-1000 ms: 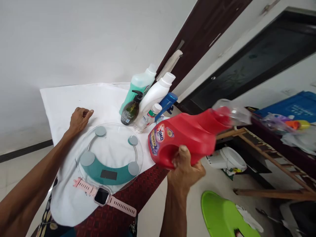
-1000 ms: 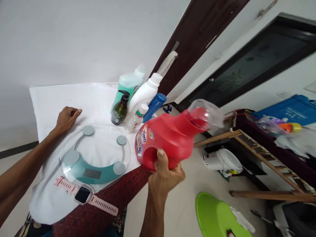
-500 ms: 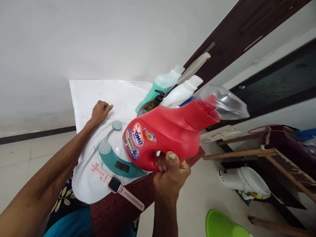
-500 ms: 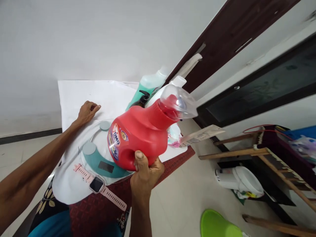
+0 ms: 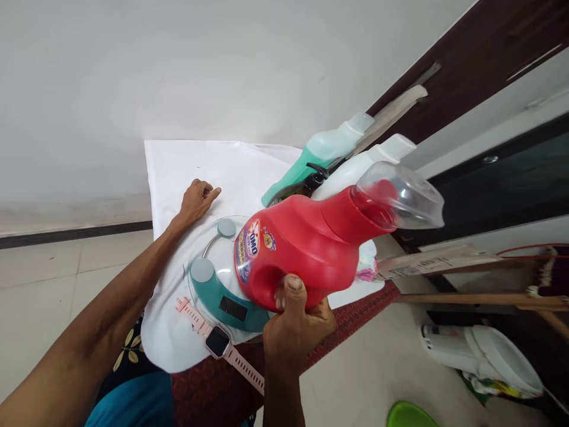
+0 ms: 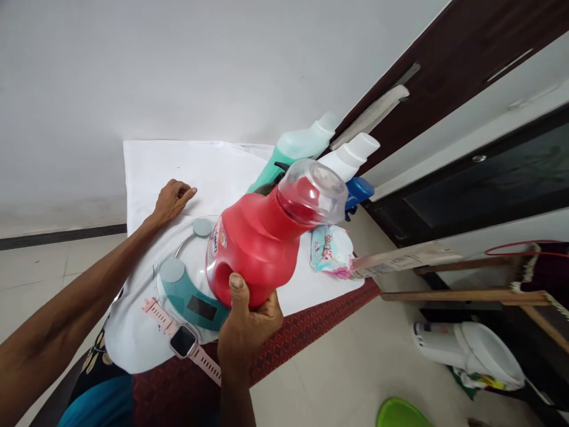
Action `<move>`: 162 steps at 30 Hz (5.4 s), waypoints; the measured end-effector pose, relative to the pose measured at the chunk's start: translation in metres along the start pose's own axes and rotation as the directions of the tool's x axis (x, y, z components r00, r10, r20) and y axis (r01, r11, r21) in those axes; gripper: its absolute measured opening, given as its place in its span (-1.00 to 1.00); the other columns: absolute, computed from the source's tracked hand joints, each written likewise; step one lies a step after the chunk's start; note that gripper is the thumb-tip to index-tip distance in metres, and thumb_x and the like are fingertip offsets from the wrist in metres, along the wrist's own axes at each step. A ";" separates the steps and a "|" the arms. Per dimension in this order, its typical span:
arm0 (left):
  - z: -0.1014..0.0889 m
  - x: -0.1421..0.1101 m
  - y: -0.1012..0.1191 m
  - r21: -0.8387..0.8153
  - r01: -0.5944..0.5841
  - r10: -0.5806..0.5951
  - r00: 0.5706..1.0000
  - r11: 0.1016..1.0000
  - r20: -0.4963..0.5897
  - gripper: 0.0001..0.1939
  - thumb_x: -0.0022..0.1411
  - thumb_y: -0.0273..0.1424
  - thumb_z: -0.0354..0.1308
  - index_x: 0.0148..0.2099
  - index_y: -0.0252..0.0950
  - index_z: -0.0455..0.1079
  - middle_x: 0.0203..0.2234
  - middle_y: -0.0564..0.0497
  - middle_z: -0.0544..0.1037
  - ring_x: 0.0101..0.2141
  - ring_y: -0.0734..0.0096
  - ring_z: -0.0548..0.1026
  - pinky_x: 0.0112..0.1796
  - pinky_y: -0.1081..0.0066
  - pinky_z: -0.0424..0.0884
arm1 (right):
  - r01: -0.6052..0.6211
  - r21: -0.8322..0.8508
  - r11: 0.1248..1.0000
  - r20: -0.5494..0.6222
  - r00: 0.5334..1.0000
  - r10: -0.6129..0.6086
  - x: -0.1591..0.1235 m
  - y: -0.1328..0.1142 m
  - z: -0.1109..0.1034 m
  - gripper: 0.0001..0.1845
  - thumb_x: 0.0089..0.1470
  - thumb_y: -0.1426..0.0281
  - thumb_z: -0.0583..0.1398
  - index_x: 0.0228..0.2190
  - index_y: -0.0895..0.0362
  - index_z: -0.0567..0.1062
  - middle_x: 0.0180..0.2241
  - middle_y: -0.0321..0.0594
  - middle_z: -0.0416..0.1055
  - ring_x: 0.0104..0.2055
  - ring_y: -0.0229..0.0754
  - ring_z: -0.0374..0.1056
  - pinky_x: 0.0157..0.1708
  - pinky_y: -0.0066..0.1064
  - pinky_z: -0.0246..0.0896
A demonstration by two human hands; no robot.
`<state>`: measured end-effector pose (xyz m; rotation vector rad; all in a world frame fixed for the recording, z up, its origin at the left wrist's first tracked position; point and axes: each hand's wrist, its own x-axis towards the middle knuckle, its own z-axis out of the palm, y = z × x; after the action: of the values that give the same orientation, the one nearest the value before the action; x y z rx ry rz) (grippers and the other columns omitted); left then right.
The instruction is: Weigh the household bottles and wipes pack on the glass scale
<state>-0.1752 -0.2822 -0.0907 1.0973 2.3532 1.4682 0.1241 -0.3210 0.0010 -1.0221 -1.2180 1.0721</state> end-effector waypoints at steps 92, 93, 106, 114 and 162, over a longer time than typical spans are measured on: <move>-0.051 0.145 0.043 -0.266 -0.151 0.015 0.891 0.952 -0.454 -0.11 0.09 0.58 0.11 -0.50 -0.18 0.08 -0.65 0.09 0.13 -0.58 0.52 0.22 -0.52 0.30 0.10 | -0.133 -0.481 0.866 -0.099 0.990 0.097 0.056 0.085 -0.093 -0.32 0.28 -0.25 0.17 -0.61 -0.01 0.39 -0.63 -0.29 0.31 -0.58 -0.18 0.21 -0.57 -0.29 0.13; -0.050 0.152 0.042 -0.254 -0.168 0.032 0.885 0.952 -0.465 -0.14 0.13 0.54 0.14 -0.51 -0.17 0.07 -0.66 0.10 0.14 -0.59 0.53 0.18 -0.52 0.31 0.10 | -0.130 -0.490 0.862 -0.100 0.991 0.092 0.056 0.084 -0.093 -0.33 0.29 -0.24 0.17 -0.60 -0.01 0.39 -0.63 -0.30 0.31 -0.58 -0.18 0.21 -0.57 -0.30 0.13; -0.075 0.139 0.088 0.137 0.166 -0.041 0.768 0.977 -0.640 -0.33 0.11 -0.33 0.54 -0.28 -0.13 -0.05 -0.15 -0.01 0.46 0.07 0.04 0.45 0.23 -0.08 0.38 | -0.057 -0.329 0.942 0.039 0.996 0.074 0.054 0.080 -0.086 -0.43 0.39 -0.06 0.13 -0.54 0.02 0.33 -0.60 -0.36 0.35 -0.55 -0.26 0.22 -0.49 -0.38 0.08; 0.009 -0.024 0.177 0.053 -0.478 0.478 0.878 0.877 0.012 -0.50 0.19 -0.04 0.42 -0.03 -0.24 0.37 -0.10 -0.10 0.56 -0.21 0.22 0.57 -0.13 0.20 0.56 | 0.042 -0.125 0.991 -0.125 0.990 -0.058 0.118 0.064 -0.063 -0.51 0.44 0.07 0.09 -0.52 -0.01 0.28 -0.56 -0.33 0.36 -0.49 -0.21 0.24 -0.37 -0.34 0.09; -0.032 -0.111 0.167 0.017 -0.390 0.390 0.921 0.920 0.023 -0.23 0.26 0.22 0.33 0.27 -0.21 0.39 0.13 -0.20 0.55 -0.03 0.13 0.62 -0.08 0.19 0.58 | -0.025 -0.497 0.867 -0.044 0.999 0.004 0.171 0.102 -0.024 -0.54 0.47 0.40 0.08 -0.52 -0.02 0.13 -0.48 -0.32 0.25 -0.38 -0.14 0.20 -0.16 -0.24 0.03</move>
<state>-0.0276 -0.3365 0.0380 1.6557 2.2284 1.5384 0.1479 -0.1336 -0.0662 -1.4409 -1.4954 0.7501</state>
